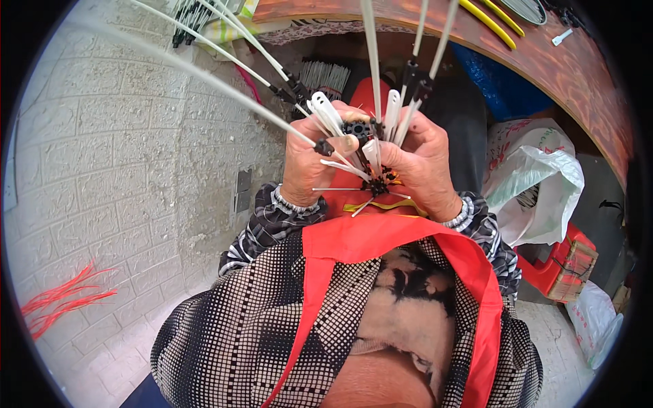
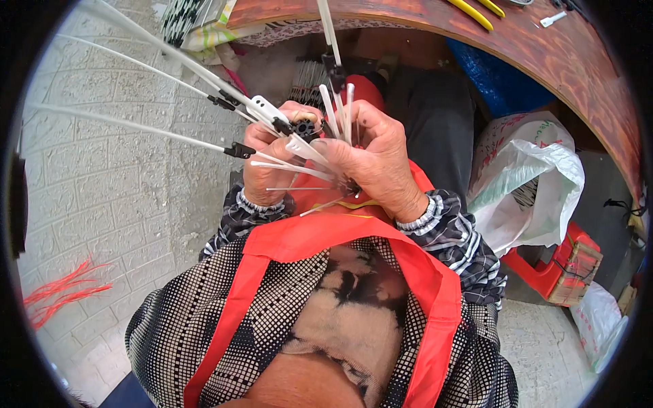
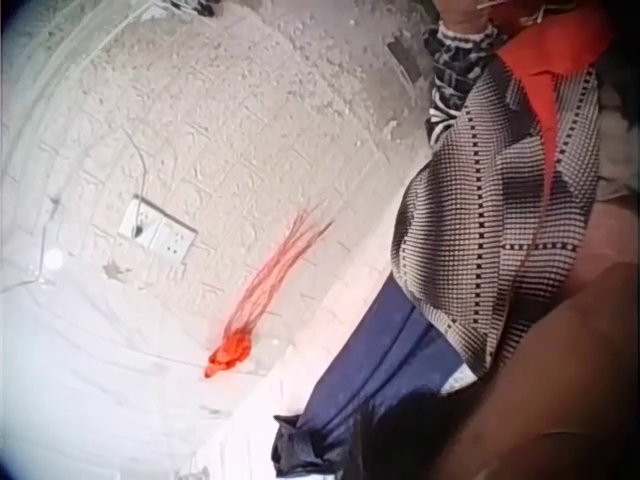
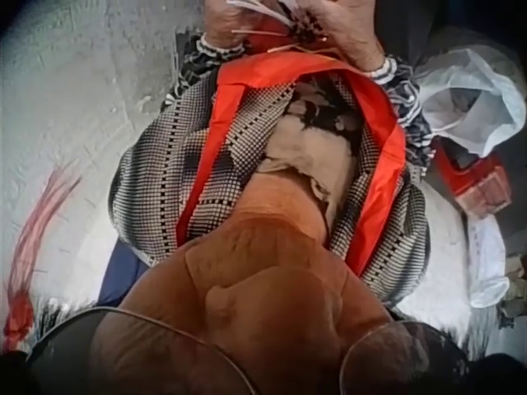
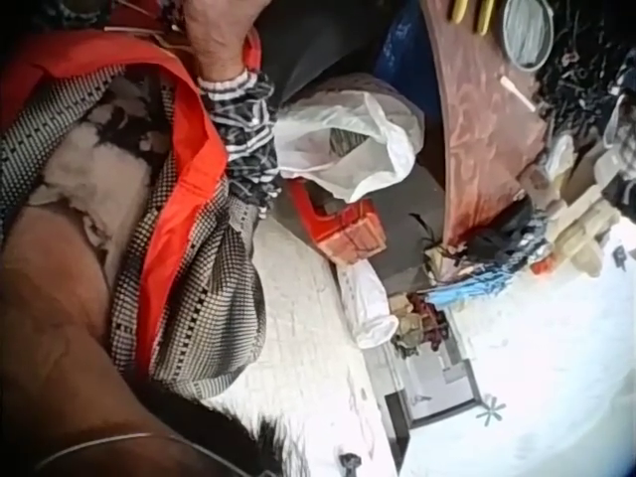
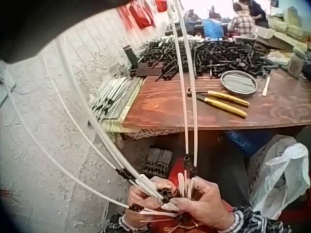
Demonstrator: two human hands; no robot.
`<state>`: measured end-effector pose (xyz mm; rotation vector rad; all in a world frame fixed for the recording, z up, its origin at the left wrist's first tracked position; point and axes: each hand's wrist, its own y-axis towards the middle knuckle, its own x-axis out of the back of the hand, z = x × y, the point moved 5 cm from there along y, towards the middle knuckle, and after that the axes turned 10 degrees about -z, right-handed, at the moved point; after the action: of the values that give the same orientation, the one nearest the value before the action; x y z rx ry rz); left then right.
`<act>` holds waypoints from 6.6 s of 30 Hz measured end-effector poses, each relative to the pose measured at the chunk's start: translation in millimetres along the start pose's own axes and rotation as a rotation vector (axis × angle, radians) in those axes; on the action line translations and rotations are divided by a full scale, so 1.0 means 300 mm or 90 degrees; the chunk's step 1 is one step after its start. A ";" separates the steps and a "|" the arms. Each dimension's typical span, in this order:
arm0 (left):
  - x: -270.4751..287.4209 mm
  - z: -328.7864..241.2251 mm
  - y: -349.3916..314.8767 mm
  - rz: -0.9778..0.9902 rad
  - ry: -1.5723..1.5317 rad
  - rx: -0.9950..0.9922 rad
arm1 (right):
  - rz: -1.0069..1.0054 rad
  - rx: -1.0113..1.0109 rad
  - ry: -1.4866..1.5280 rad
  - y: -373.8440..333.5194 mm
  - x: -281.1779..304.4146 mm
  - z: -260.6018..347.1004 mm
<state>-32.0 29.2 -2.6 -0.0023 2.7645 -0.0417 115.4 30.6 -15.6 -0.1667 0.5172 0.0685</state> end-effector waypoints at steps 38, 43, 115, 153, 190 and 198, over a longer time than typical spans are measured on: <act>-0.012 -0.012 -0.024 0.020 0.021 -0.012 | 0.099 0.023 -0.142 0.036 0.059 0.035; -0.006 -0.009 -0.029 0.001 -0.017 0.012 | 0.108 -0.016 -0.162 0.053 0.050 0.042; 0.045 0.015 -0.046 0.014 -0.049 -0.017 | 0.098 0.151 -0.275 0.041 -0.017 0.074; 0.059 0.012 -0.052 -0.074 0.009 0.017 | 0.204 0.220 -0.523 0.026 -0.071 0.093; 0.037 0.121 0.056 0.014 -0.109 0.098 | 0.225 0.114 -0.298 0.155 0.084 0.073; -0.016 0.080 0.027 0.000 0.054 0.058 | 0.146 0.136 -0.343 0.097 0.144 0.079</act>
<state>-18.6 36.7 -23.3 0.0243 2.8439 -0.1725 161.4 64.5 -20.9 0.1220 0.0020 0.2730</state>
